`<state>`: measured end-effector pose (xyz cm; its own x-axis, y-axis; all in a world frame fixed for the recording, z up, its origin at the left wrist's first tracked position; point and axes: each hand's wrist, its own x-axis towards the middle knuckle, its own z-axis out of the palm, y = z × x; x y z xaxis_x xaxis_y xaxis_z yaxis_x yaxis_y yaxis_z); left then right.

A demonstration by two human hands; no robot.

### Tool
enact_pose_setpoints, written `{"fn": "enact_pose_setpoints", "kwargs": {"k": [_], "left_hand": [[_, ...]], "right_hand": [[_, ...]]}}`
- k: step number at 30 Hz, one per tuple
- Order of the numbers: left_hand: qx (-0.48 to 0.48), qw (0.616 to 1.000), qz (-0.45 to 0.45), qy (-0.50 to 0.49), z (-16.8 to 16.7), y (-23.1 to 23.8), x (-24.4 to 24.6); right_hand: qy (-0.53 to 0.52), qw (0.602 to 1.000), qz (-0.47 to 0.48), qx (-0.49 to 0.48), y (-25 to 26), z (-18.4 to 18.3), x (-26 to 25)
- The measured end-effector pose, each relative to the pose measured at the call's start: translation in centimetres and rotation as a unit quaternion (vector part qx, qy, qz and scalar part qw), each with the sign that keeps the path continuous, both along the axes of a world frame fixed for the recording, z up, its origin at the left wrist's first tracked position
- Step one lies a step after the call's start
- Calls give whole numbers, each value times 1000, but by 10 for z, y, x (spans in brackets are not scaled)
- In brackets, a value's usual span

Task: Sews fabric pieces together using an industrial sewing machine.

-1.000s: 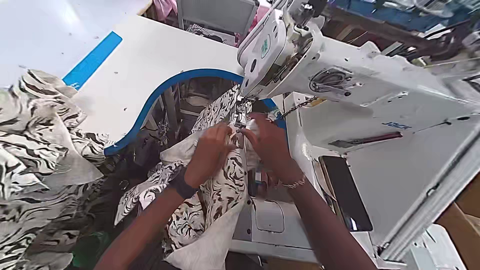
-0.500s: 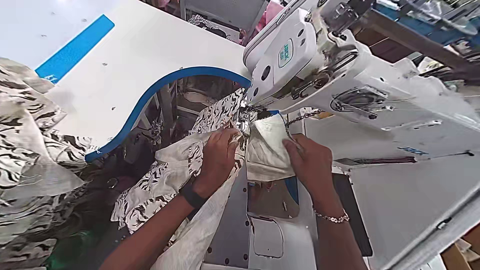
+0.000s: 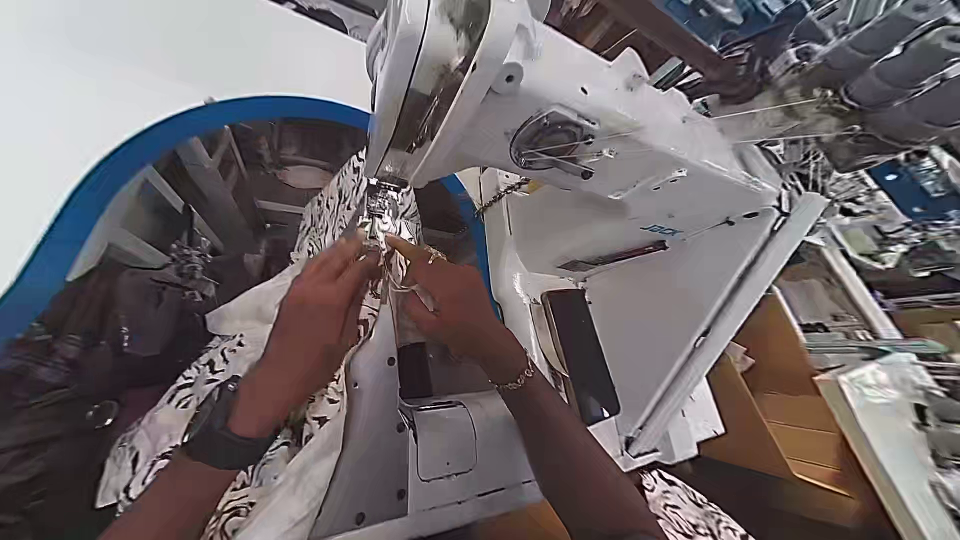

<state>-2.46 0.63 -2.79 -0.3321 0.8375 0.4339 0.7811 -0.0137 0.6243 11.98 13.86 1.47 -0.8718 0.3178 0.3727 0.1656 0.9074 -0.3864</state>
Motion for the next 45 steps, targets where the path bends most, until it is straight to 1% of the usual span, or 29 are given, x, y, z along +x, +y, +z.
{"fn": "enact_pose_setpoints", "kwargs": {"k": [4, 7, 9, 11, 14, 16, 19, 21, 23, 25, 26, 27, 30, 31, 33, 35, 41, 45], "left_hand": [[-38, 999, 9, 4, 13, -2, -16], [-67, 996, 12, 63, 12, -3, -15], [-79, 995, 6, 65, 14, -2, -13], [-64, 996, 9, 56, 12, 2, -13], [-24, 996, 23, 87, 7, 7, -16], [-26, 995, 25, 96, 9, 6, -14], [-17, 995, 26, 92, 9, 6, -12], [-6, 998, 12, 62, 4, 5, -12], [15, 1000, -7, -3, 1, 4, -13], [49, 997, -9, -55, 2, 6, -13], [58, 996, -13, -64, 3, 6, -12], [64, 996, -16, -63, 4, 7, -12], [60, 997, -9, -41, 4, 8, -9], [57, 998, -2, -34, 3, 8, -7], [50, 998, 9, -25, 4, 10, -5], [45, 999, 9, -20, 4, 13, -6], [45, 999, 9, -22, 4, 11, -7], [56, 997, 22, -52, 2, 18, -6]], "right_hand": [[-28, 999, 18, 35, -5, 4, -9], [-52, 996, 23, 70, -6, 4, -7], [-59, 994, 12, 86, -6, 9, -5], [-73, 992, 5, 101, -8, 14, -5], [-61, 989, 1, 136, -12, 11, -8], [-47, 987, -4, 154, -12, 9, -10], [-42, 987, -17, 153, -10, 9, -16], [-45, 995, -17, 89, -12, 6, -18], [-30, 999, -17, -19, -14, 3, -23], [-15, 991, -20, -128, -14, -1, -33], [-7, 986, -23, -162, -15, -3, -37], [8, 985, -30, -170, -16, -6, -41], [75, 988, -75, -116, -26, -13, -39], [85, 983, -86, -139, -28, -14, -36], [101, 966, -86, -220, -26, -14, -34], [102, 960, -79, -250, -22, -16, -37], [69, 982, -74, -159, -27, -13, -39], [59, 991, -114, -40, -36, -10, -45]]}}
